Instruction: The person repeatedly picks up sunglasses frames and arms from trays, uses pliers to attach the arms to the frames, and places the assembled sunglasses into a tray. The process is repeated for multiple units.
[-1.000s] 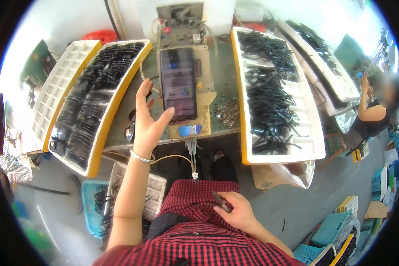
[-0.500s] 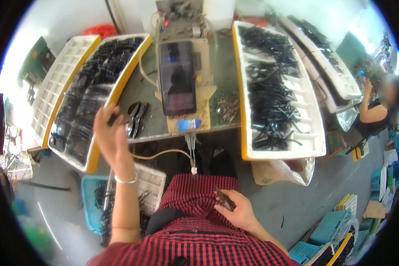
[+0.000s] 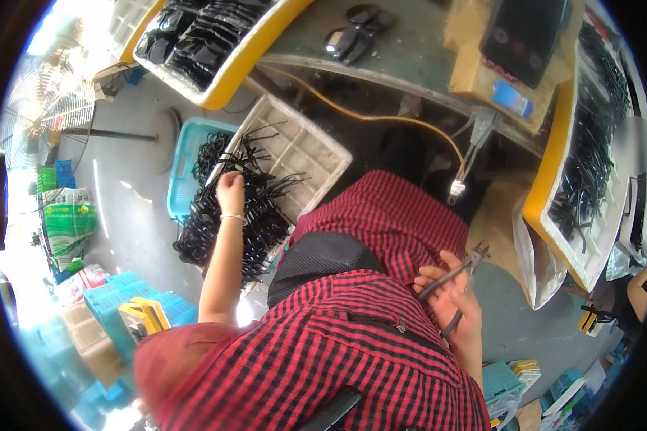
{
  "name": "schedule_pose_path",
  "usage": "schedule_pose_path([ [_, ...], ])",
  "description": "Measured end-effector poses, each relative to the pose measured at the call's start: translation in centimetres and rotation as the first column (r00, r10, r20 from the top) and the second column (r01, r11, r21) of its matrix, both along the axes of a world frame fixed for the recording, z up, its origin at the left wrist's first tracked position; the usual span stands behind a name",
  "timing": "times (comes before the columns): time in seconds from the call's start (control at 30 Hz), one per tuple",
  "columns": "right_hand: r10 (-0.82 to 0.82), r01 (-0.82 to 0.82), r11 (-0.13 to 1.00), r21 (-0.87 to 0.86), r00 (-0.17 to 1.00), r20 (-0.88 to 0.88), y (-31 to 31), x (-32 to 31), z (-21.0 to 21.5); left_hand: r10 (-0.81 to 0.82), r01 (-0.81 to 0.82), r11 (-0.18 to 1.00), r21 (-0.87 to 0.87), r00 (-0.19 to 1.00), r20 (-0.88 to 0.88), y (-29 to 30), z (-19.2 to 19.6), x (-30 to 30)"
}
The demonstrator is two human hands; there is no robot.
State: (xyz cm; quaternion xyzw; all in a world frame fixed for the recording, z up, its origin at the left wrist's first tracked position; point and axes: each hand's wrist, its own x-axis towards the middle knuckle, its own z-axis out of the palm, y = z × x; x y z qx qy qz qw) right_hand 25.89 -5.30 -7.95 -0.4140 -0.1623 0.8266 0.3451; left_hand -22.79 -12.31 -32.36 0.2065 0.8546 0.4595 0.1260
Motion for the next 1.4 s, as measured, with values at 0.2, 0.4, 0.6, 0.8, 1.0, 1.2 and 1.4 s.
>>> schedule_pose_path([
  [0.2,0.019,-0.012,0.997,-0.08,0.996,0.093,1.6,-0.6,-0.1,-0.273,0.075,0.899,-0.431,0.866,-0.419,7.2,-2.5,1.4],
  [0.4,-0.109,0.129,0.987,-0.099,0.976,0.187,0.7,-0.9,-0.3,-0.013,-0.138,0.581,-0.802,0.984,-0.178,12.8,-6.0,-4.2],
  [0.6,-0.085,0.132,0.978,-0.162,0.961,0.265,1.6,-1.2,-0.5,-0.179,0.075,0.344,-0.936,0.984,0.014,14.6,-4.4,-4.7],
  [0.8,-0.146,0.192,0.965,-0.18,0.96,0.24,2.2,-1.7,-0.2,-0.11,-0.007,0.764,-0.645,0.984,-0.141,10.4,-3.1,-4.8],
  [1.0,-0.256,0.248,0.966,0.069,0.953,0.164,-0.5,-1.0,-0.7,-0.079,-0.062,0.973,0.221,0.816,0.573,6.1,2.6,1.3],
  [1.2,-0.189,-0.087,0.854,0.513,0.866,0.462,0.6,-0.3,3.4,-0.551,0.489,0.696,0.525,-0.105,0.828,9.1,23.4,12.7],
  [1.4,-0.446,-0.333,0.407,0.85,0.74,0.504,4.1,-3.8,5.3,-0.363,0.753,0.244,0.611,-0.513,0.778,14.2,27.6,23.0],
])
